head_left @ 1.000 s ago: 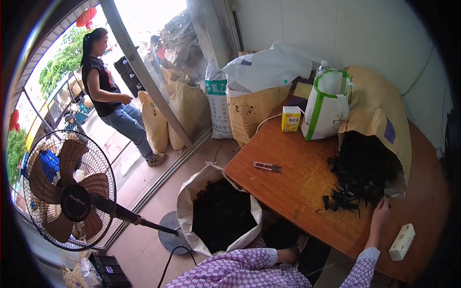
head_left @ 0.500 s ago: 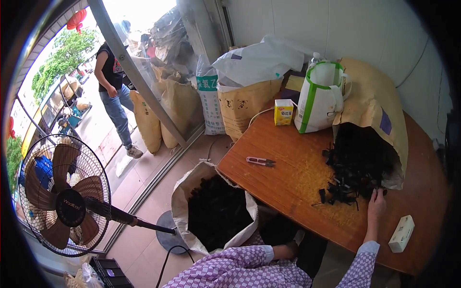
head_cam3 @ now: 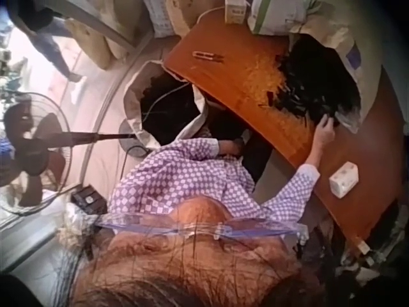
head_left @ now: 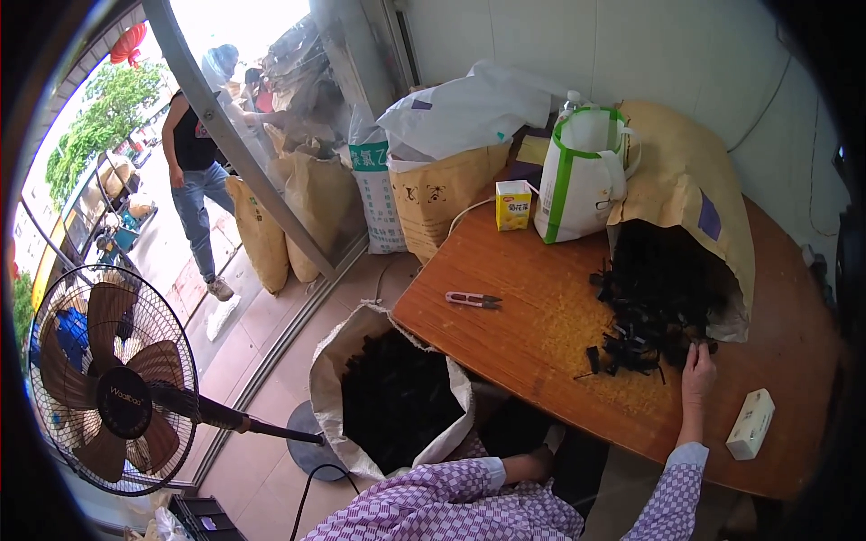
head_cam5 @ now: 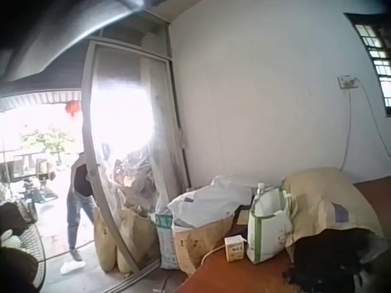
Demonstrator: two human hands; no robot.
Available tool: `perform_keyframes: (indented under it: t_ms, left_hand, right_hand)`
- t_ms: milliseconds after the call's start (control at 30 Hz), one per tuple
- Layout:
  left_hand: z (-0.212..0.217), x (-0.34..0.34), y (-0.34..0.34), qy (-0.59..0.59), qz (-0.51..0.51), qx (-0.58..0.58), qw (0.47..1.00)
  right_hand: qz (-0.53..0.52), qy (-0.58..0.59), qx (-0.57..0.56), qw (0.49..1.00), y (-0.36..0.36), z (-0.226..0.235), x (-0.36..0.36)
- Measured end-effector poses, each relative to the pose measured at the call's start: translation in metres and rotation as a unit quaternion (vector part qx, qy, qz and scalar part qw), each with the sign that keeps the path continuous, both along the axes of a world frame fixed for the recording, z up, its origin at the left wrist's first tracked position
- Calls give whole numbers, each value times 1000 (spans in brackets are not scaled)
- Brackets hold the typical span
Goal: Dumping small black plastic components from a paper bag onto a table and inspecting them individually.
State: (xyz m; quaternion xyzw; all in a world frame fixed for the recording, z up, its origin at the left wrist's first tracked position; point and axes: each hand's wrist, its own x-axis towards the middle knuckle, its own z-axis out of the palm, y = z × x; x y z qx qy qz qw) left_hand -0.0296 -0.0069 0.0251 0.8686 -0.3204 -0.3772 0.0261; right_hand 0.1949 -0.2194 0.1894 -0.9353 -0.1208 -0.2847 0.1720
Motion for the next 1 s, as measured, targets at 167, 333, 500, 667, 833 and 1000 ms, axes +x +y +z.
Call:
perform_keyframes:
  t_ms: [167,333,500,667,833,1000]
  left_hand:
    - [5,1,1,1,23,-12,1000]
    - [8,3,3,-7,-19,1,1000]
    - [11,2,2,-13,-21,-2,1000]
    - [15,2,5,-18,-45,-10,999]
    - [28,7,6,-14,-52,0,999]
    - [10,6,6,-13,-50,-8,999]
  right_hand:
    - [-6,-15,-3,1000,-4,-5,3]
    - [-8,-9,-4,1000,-4,-9,5]
    - [-13,11,6,1000,-5,-6,2]
    - [-10,-17,-23,1000,-3,-10,6]
    - [-31,-21,6,999,-8,-10,4]
    - [-101,-136,142,975,-20,-18,13]
